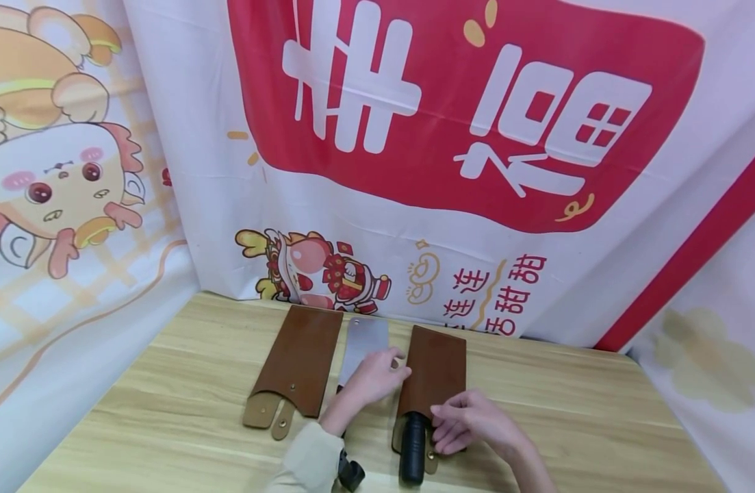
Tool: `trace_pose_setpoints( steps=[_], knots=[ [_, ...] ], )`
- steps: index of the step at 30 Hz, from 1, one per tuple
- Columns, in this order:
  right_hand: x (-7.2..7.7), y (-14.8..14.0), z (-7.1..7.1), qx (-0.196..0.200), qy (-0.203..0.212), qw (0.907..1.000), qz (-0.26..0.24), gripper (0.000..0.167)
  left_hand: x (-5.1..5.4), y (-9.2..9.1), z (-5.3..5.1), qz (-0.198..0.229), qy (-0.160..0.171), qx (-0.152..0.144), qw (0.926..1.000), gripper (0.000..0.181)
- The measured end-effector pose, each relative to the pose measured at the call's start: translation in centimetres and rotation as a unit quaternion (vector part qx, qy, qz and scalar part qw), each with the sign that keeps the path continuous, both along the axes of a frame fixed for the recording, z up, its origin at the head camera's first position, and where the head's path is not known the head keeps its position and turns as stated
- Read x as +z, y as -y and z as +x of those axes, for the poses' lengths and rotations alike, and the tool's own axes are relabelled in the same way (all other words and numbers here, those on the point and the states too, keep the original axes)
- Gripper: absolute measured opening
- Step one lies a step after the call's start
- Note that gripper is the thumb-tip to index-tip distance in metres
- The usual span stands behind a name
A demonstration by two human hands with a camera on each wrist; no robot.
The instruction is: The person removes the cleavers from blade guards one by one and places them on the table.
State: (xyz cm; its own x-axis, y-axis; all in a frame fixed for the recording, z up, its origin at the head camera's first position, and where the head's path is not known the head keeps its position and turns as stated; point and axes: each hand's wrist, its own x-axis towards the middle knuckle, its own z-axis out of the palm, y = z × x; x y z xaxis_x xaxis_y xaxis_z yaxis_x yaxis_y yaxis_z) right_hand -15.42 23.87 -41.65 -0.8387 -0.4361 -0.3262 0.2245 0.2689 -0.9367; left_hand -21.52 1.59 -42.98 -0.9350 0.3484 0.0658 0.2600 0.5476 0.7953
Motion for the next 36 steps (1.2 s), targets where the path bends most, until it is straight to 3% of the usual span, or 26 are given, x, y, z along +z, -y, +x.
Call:
trace_pose_setpoints(
  steps=[22,36],
  knots=[
    [-0.7,0.9,0.1,0.021,-0.007,0.9997,0.002,0.028,-0.4,-0.7,0.5,0.0,0.008,-0.022,0.9997,0.032],
    [-0.4,1.9,0.8,0.03,-0.009,0.999,0.032,0.024,-1.1,-1.1,0.3,0.012,0.032,-0.013,0.9993,0.037]
  ],
)
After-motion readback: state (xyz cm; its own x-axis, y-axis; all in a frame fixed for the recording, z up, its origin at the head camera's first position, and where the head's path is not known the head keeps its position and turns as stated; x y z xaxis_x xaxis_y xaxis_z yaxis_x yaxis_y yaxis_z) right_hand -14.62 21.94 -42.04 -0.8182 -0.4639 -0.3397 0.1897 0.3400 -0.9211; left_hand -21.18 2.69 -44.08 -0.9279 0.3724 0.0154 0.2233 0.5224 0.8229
